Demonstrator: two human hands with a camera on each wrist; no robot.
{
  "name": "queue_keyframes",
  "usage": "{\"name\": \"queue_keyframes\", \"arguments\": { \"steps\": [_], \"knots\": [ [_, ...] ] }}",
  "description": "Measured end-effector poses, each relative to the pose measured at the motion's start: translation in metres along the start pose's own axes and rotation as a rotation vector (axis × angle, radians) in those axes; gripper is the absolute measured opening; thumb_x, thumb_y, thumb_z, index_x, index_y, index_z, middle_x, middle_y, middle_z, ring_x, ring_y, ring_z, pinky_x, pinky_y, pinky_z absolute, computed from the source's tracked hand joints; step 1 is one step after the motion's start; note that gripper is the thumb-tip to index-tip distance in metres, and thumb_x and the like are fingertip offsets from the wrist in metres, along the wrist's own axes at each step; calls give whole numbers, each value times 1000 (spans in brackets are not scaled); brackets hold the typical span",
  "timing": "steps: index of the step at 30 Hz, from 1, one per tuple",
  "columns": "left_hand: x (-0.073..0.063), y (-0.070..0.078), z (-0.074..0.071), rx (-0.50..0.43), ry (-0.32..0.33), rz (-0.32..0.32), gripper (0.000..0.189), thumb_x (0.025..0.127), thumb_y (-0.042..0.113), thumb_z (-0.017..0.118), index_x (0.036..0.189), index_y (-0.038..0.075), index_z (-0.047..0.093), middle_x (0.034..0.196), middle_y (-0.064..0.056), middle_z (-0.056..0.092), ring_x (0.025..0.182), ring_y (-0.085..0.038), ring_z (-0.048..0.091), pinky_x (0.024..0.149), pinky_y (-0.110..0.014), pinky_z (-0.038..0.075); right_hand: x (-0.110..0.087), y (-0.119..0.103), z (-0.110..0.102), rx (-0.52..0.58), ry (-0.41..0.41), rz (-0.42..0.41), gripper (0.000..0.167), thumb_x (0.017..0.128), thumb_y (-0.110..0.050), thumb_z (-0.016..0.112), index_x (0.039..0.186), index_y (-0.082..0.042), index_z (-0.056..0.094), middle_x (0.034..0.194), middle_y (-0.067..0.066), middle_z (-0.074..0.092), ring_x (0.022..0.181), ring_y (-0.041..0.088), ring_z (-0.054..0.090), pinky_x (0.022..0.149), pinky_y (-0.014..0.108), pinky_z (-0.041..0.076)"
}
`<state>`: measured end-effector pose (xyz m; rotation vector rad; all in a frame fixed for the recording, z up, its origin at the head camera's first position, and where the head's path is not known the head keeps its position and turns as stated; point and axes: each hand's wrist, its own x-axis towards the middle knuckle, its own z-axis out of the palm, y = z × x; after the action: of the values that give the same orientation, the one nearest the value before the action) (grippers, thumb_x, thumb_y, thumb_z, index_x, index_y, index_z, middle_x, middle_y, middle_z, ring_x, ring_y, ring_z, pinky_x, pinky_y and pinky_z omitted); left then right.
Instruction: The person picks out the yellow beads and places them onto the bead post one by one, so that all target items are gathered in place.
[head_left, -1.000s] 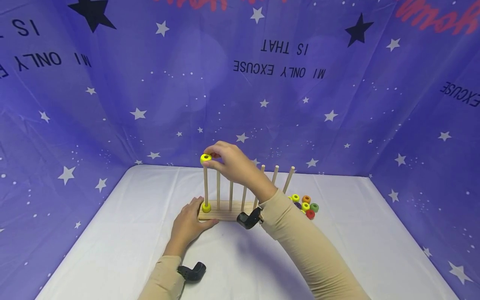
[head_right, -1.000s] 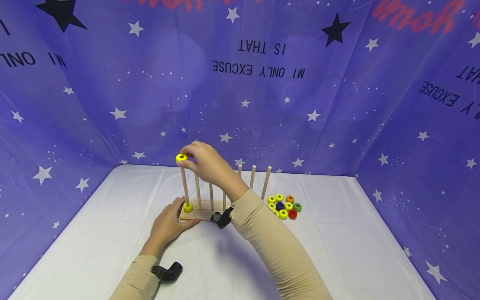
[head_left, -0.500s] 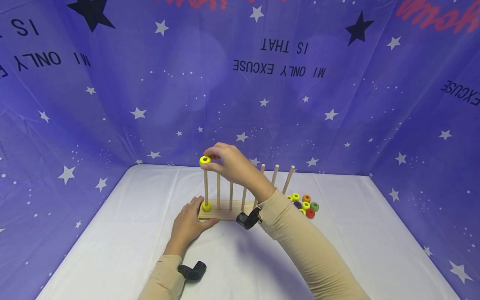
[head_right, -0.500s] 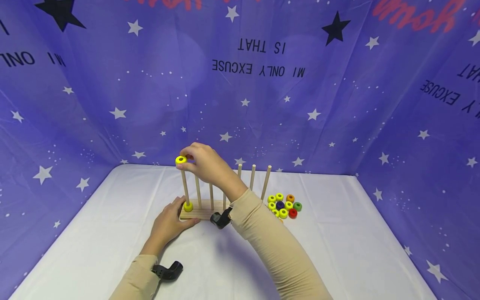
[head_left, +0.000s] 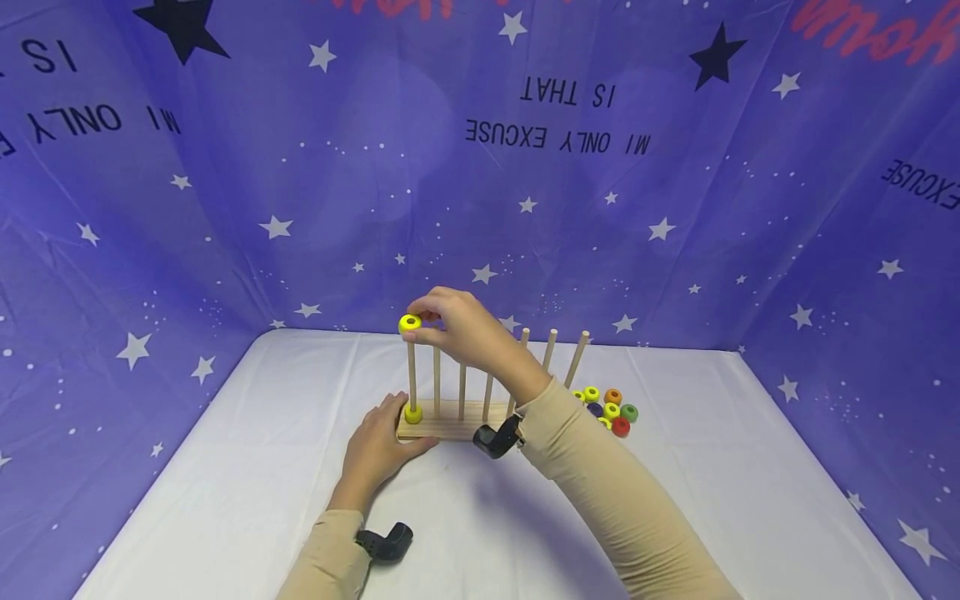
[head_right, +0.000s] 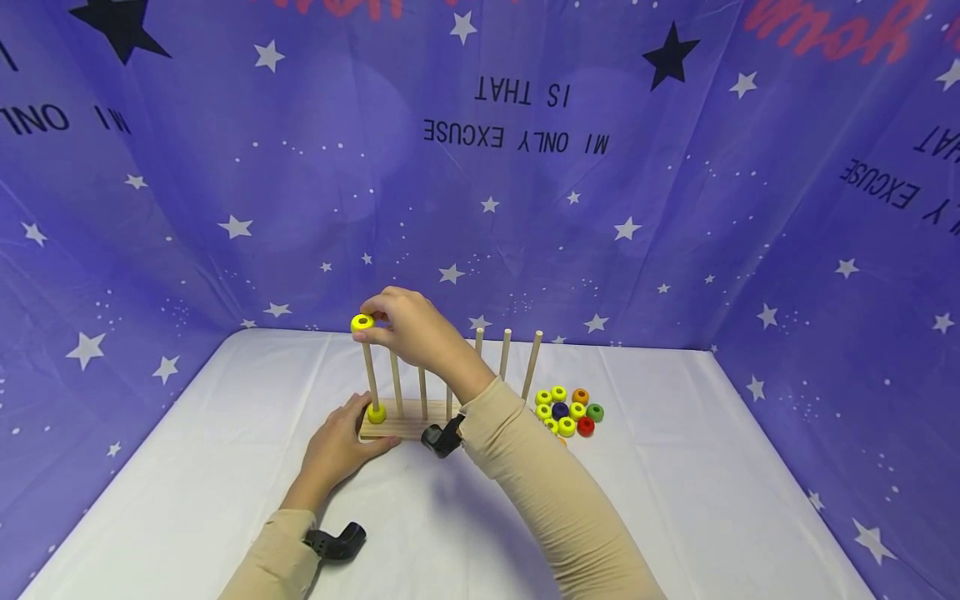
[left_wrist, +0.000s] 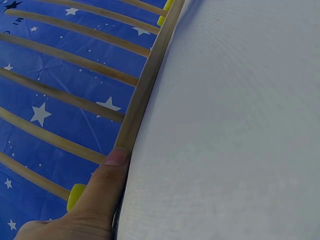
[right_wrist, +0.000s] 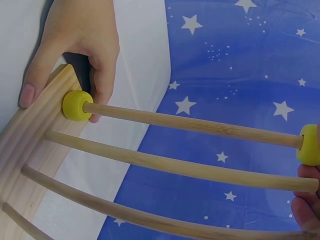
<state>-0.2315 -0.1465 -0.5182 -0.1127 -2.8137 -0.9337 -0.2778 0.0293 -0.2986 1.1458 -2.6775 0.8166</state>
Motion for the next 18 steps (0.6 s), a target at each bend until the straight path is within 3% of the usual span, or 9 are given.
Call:
{"name": "queue_keyframes", "arguments": {
  "steps": [8,18],
  "knots": [
    [1,-2,1,-2,-2,8,98,70,69,77,146,14,46,152,-12,49,143,-37,41,110,-61,41,0,0,-1,10,-9,2,39,92,-31,70,124,-7,68,113,3,68,104,16,63,93,27,54],
    [1,-1,2,-1,2,6,100,70,67,78,147,11,46,152,-13,48,144,-37,41,111,-60,40,-4,4,-9,8,47,-24,35,92,-27,71,120,-6,69,111,6,69,103,20,66,93,31,56]
  ]
}}
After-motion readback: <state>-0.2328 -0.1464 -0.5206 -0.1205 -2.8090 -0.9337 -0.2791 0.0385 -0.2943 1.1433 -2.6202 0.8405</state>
